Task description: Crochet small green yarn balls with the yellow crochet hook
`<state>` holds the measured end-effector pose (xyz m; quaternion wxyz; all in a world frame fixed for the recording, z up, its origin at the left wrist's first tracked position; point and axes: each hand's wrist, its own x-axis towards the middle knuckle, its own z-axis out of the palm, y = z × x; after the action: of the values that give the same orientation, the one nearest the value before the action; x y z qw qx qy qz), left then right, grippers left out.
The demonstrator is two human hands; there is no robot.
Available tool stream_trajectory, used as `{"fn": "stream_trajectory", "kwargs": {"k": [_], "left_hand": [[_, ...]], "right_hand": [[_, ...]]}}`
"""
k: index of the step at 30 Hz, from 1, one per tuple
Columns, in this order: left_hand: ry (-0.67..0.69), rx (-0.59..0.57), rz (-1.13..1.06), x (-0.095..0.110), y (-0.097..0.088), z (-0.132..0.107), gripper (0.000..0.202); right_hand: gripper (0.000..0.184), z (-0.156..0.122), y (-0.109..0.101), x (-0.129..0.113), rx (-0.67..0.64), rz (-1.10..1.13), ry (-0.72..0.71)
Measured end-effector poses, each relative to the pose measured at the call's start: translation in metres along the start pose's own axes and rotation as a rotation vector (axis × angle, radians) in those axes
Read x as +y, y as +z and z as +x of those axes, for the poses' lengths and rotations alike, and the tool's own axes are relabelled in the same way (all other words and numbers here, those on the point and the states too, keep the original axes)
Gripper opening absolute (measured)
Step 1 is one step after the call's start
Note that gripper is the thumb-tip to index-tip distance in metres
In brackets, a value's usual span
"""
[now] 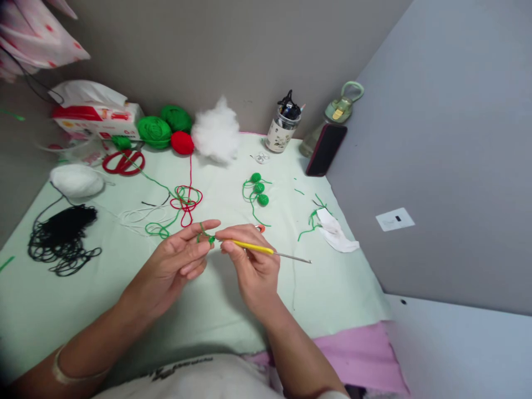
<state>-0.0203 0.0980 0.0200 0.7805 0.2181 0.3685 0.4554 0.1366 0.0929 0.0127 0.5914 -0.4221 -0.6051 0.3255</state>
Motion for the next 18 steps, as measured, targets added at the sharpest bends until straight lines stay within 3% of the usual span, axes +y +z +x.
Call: {"fn": "stream_trajectory", "kwargs": {"k": [11,18], "left_hand": [[0.093,0.065,0.105,-0.001,-0.001,0.0,0.03],[0.161,0.124,0.161,-0.003,0.0,-0.001,0.026]], "right_hand": [[0.015,-0.004,-0.003,0.014,-0.005,0.302,0.275],[0.013,-0.004,-0.002,0.013,-0.01,0.383,0.3]]}}
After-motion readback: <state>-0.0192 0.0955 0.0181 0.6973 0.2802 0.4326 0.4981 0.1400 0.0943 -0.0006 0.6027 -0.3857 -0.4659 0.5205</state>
